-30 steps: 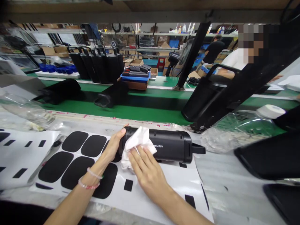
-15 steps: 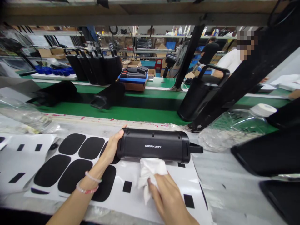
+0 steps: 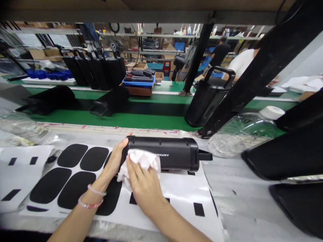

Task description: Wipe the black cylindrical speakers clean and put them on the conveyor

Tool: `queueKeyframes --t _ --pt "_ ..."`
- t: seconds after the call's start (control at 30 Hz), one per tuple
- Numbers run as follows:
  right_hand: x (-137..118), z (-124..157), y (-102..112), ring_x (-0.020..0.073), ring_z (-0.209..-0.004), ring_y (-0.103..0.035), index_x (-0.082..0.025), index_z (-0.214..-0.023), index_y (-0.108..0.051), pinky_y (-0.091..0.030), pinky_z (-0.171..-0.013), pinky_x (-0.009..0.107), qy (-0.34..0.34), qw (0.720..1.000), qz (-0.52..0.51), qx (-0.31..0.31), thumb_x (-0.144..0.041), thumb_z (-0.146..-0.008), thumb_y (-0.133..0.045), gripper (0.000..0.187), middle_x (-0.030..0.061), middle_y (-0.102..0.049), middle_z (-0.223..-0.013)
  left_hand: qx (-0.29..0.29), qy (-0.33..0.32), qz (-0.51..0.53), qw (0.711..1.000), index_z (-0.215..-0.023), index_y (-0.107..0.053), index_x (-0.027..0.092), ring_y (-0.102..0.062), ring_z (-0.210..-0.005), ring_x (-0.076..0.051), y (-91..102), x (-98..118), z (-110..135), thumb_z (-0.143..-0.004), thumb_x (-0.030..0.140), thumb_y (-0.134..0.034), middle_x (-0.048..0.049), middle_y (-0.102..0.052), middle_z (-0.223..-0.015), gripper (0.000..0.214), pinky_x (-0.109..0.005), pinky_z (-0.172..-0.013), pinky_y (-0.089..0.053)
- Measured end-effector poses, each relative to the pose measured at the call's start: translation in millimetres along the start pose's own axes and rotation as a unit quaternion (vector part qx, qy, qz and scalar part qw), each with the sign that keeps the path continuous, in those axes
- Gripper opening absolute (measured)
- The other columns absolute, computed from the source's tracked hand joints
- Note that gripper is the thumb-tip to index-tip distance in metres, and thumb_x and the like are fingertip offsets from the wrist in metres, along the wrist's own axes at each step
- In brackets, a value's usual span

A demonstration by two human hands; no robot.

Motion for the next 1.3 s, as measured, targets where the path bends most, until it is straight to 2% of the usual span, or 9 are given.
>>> queueKeyframes --t 0.1,0.17,0.27,0.43,0.6,0.73,0.83,1.03,1.3 --pt "3 12 4 0.0161 -0.073 -0.066 -0.007 -0.131 -0.059 -0.046 -0.056 0.031 0.048 0.999 0.004 -0.018 0.000 -0.091 -0.042 0.044 0.0078 -0.075 -0.109 -0.002 0.002 -0.007 1.000 -0.136 -0.058 0.020 -0.035 -0.145 -0.030 -0.5 0 0 -0.087 0.059 -0.058 -0.0088 -0.061 -0.138 0.063 -0.046 -0.121 -0.024" --pt "10 7 7 0.0177 -0.083 -0.067 -0.008 -0.133 -0.057 -0.047 -0.062 0.033 0.041 0.999 0.000 -0.016 -0.004 -0.093 -0.043 0.043 0.0095 -0.073 -0.115 -0.004 0.003 -0.011 1.000 -0.136 -0.058 0.020 -0.034 -0.146 -0.030 -0.9 -1 0 -0.086 0.059 -0.058 -0.0086 -0.060 -0.139 0.063 -0.046 -0.120 -0.026" --pt "12 -8 6 0.0240 -0.108 -0.063 -0.004 -0.131 -0.058 -0.049 -0.086 0.038 -0.015 1.000 -0.004 0.015 -0.012 -0.095 -0.046 0.038 0.0143 -0.066 -0.128 0.000 0.002 -0.014 1.000 -0.136 -0.058 0.021 -0.035 -0.145 -0.030 -0.7 0 0 -0.086 0.059 -0.059 -0.0081 -0.062 -0.138 0.063 -0.045 -0.120 -0.027" --pt "-4 15 11 0.0204 -0.090 -0.067 -0.008 -0.123 -0.062 -0.051 -0.077 0.033 0.016 0.997 -0.072 0.001 -0.005 -0.093 -0.044 0.035 0.0107 -0.073 -0.113 0.000 0.008 -0.016 1.000 -0.136 -0.058 0.020 -0.034 -0.146 -0.031 0.2 2 0 -0.086 0.061 -0.057 -0.0090 -0.064 -0.135 0.065 -0.048 -0.120 -0.027" --pt "26 43 43 0.0174 -0.078 -0.067 -0.016 -0.113 -0.058 -0.053 -0.070 0.029 -0.126 0.968 -0.207 -0.073 -0.015 -0.098 -0.039 0.025 0.0057 -0.071 -0.087 0.006 0.017 -0.014 1.000 -0.135 -0.059 0.021 -0.035 -0.145 -0.033 1.2 -2 -1 -0.084 0.062 -0.059 -0.0091 -0.066 -0.132 0.065 -0.050 -0.119 -0.027" --pt "46 21 61 0.0204 -0.074 -0.058 -0.020 -0.090 -0.059 -0.046 -0.067 0.034 -0.171 0.970 -0.141 -0.100 -0.032 -0.099 -0.041 0.024 0.0045 -0.063 -0.080 0.010 0.019 -0.011 1.000 -0.135 -0.059 0.020 -0.040 -0.142 -0.033 1.2 -2 -1 -0.084 0.061 -0.060 -0.0092 -0.066 -0.131 0.065 -0.049 -0.118 -0.030" --pt "47 5 55 0.0192 -0.070 -0.048 -0.020 -0.065 -0.051 -0.037 -0.065 0.033 -0.163 0.978 -0.088 -0.093 -0.039 -0.100 -0.042 0.041 0.0041 -0.055 -0.074 0.010 0.019 -0.012 1.000 -0.135 -0.059 0.020 -0.043 -0.140 -0.033 0.2 1 1 -0.084 0.060 -0.060 -0.0088 -0.067 -0.130 0.064 -0.047 -0.117 -0.033" --pt "34 -8 30 0.0180 -0.072 -0.048 -0.016 -0.090 -0.058 -0.031 -0.069 0.032 -0.079 0.994 -0.067 -0.026 -0.020 -0.097 -0.049 0.012 0.0032 -0.059 -0.079 0.011 0.021 -0.015 1.000 -0.134 -0.060 0.019 -0.042 -0.141 -0.034 -1.1 2 1 -0.083 0.061 -0.060 -0.0089 -0.064 -0.134 0.066 -0.047 -0.116 -0.033" --pt "14 -27 16 0.0219 -0.075 -0.045 -0.020 -0.081 -0.055 -0.029 -0.070 0.034 -0.150 0.987 -0.028 -0.058 -0.028 -0.093 -0.056 0.014 0.0031 -0.058 -0.079 0.014 0.018 -0.018 1.000 -0.133 -0.061 0.020 -0.038 -0.143 -0.033 -2.3 5 1 -0.085 0.059 -0.058 -0.0064 -0.063 -0.136 0.062 -0.046 -0.119 -0.029"
Point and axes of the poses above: each hand's wrist, its own z-axis away from the middle knuckle, its own y-axis out of the back of the hand, x = y × z, the point moved 3 cm from there along -z, towards the middle knuckle
